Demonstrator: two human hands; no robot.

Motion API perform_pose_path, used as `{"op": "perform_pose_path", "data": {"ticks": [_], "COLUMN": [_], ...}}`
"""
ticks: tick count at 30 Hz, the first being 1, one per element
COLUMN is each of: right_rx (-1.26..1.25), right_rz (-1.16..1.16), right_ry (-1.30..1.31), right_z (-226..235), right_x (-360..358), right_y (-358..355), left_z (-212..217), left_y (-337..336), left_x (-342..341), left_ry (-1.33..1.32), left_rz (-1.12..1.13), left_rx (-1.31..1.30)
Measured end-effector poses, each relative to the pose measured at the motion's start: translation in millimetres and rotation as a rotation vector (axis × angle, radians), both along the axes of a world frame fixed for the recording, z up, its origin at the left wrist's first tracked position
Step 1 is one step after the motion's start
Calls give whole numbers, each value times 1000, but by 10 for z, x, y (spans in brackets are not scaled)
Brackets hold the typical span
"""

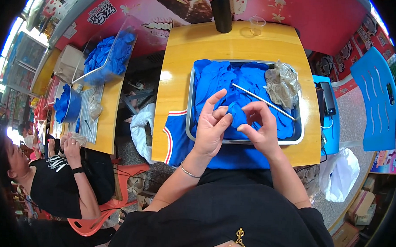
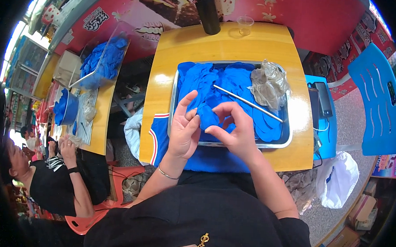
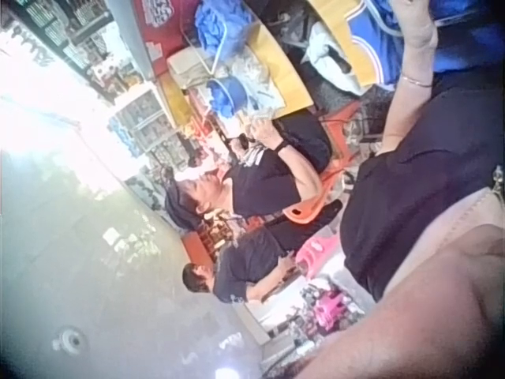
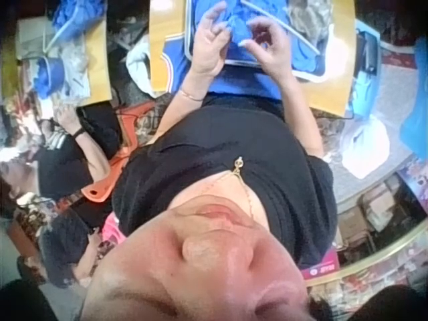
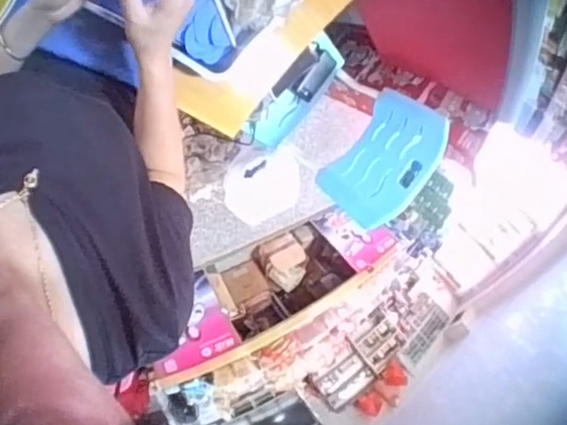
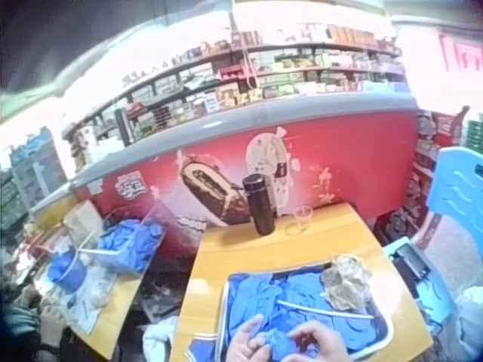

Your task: Manually assembling and finishing small fabric components for jerseys using a manipulation stick.

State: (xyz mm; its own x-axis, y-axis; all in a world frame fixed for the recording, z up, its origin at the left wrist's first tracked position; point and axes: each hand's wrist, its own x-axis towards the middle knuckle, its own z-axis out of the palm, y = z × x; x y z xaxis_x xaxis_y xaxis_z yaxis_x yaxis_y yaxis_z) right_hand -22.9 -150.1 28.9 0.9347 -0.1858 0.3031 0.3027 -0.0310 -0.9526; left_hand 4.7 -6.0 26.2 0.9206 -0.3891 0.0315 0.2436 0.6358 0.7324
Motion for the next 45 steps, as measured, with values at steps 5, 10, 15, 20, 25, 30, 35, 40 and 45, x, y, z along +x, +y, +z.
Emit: {"op": "perform_pose_path", "data": {"ticks": [5, 10, 15, 20, 25, 30, 35, 40, 45], "right_rx": [-60, -113, -189, -240, -121, -148, -287, -230, -175], "right_rz": [59, 99, 181, 235, 40, 13, 142, 195, 94], "right_ry": [6, 45, 129, 197, 81, -11, 81, 145, 51], "right_z": [-181, -196, -103, -83, -57, 29, -9, 60, 97], "right_x": [32, 95, 122, 99, 55, 80, 78, 66, 108], "right_y": [-79, -111, -111, -116, -77, -44, -57, -31, -37], "left_z": [-69, -49, -162, -327, -120, -183, -183, -235, -115], "left_y": [8, 10, 48, 96, 55, 100, 128, 151, 63], "left_x": [5, -42, -4, 40, 17, 13, 52, 54, -47], "left_ry": [136, 321, 216, 199, 156, -90, -76, 125, 200], "left_rz": [-88, -160, -82, -180, -110, -195, -63, -89, -75], "left_rx": [-165, -346, -389, -510, -434, -146, 33, -169, -203]}}
